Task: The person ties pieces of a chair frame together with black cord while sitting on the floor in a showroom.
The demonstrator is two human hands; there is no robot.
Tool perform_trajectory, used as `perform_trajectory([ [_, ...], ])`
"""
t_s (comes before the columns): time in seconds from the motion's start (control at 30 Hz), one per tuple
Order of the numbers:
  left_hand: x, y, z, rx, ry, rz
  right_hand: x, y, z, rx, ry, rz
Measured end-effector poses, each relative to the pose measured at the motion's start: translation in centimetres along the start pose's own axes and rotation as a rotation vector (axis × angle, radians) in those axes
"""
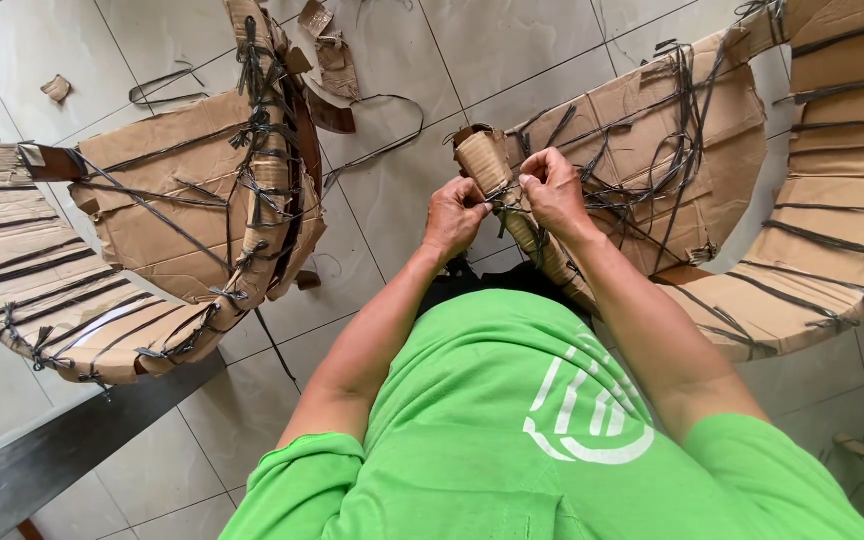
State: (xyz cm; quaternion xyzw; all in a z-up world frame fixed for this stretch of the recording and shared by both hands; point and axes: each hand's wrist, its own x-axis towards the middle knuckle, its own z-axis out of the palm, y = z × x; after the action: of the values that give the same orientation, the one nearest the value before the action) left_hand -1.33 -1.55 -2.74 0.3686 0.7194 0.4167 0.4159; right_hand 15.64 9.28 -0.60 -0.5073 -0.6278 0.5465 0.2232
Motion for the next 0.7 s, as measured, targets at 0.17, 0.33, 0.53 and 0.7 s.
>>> perform_trajectory([
  [0.17, 0.2, -2.2, 0.3, -0.051, -0.028, -0.033, -0.7, 0.4, 0.8, 0.008, 0.036, -0.008],
  [0.33, -0.5, -0.3, -1.8, -0.298, -0.158, -0.125, -1.2, 2.1, -1.0, 0.166, 0.024, 0.121],
  [0.53, 2.2, -0.9, -0.8, -0.110, 0.222, -0.175, -3.8, 2.8, -4.9, 0.219, -0.038, 0.394],
  [0.7, 6.0, 0.5, 1.8, 0.054, 0.302, -0.196, -5.3, 4.4, -6.9, 0.156, -0.166, 0.502],
])
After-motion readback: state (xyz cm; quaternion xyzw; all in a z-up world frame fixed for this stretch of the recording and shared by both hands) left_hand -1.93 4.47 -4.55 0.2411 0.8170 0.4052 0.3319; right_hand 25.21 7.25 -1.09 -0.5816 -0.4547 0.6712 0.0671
